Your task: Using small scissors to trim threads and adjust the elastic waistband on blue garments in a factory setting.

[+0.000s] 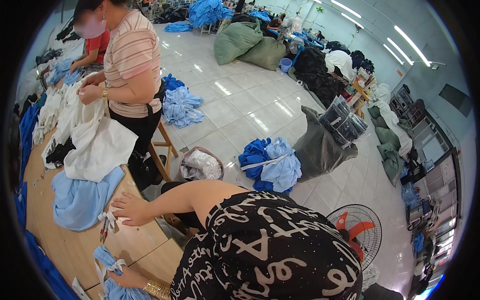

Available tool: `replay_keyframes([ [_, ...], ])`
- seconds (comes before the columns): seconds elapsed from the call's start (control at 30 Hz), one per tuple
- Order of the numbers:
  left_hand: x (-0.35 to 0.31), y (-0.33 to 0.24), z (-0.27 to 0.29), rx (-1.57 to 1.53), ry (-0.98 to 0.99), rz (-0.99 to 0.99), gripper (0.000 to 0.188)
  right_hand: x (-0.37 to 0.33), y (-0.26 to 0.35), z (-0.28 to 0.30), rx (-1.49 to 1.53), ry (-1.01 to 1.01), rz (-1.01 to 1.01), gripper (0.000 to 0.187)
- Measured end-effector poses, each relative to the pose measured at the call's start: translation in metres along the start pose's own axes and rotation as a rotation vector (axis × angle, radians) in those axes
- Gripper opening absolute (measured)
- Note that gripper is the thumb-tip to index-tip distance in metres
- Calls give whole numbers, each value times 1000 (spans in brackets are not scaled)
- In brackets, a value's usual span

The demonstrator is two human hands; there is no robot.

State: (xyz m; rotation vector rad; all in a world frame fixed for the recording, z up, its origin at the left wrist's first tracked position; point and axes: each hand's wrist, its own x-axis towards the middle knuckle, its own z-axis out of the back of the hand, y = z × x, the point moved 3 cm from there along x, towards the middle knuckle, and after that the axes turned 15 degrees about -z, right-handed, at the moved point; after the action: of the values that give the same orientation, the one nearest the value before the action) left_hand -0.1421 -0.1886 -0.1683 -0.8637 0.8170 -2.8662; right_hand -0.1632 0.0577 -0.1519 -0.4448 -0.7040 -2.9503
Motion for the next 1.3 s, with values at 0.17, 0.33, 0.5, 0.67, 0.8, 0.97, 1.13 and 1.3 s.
replay_keyframes([
  [0.17, 1, -7, 1, -35, -19, -21, 51, 0, -1, 2, -13, 19, 3, 39],
  [0.33, 3, -15, 6, -17, -46, -90, 47, 0, -2, 1, -8, -2, 2, 39],
  [0.5, 1, -5, -1, 13, 7, -46, 47, 0, -1, 1, -5, -2, 1, 40],
  [0.67, 0, 3, -3, -30, 21, -33, 47, 0, 1, 0, 5, -5, 6, 40],
  [0.8, 0, -5, -1, -1, 38, -34, 46, -1, -2, 0, 5, -12, 6, 40],
  [0.97, 1, -2, -4, -10, 43, -45, 47, 0, -2, 0, 25, -15, 6, 40],
  [1.13, 1, -1, -4, 22, 33, -61, 48, -1, -1, 1, 30, -17, 3, 40],
  [1.3, 1, 0, -4, 63, 50, -24, 49, -1, -3, 1, 27, -26, 8, 40],
])
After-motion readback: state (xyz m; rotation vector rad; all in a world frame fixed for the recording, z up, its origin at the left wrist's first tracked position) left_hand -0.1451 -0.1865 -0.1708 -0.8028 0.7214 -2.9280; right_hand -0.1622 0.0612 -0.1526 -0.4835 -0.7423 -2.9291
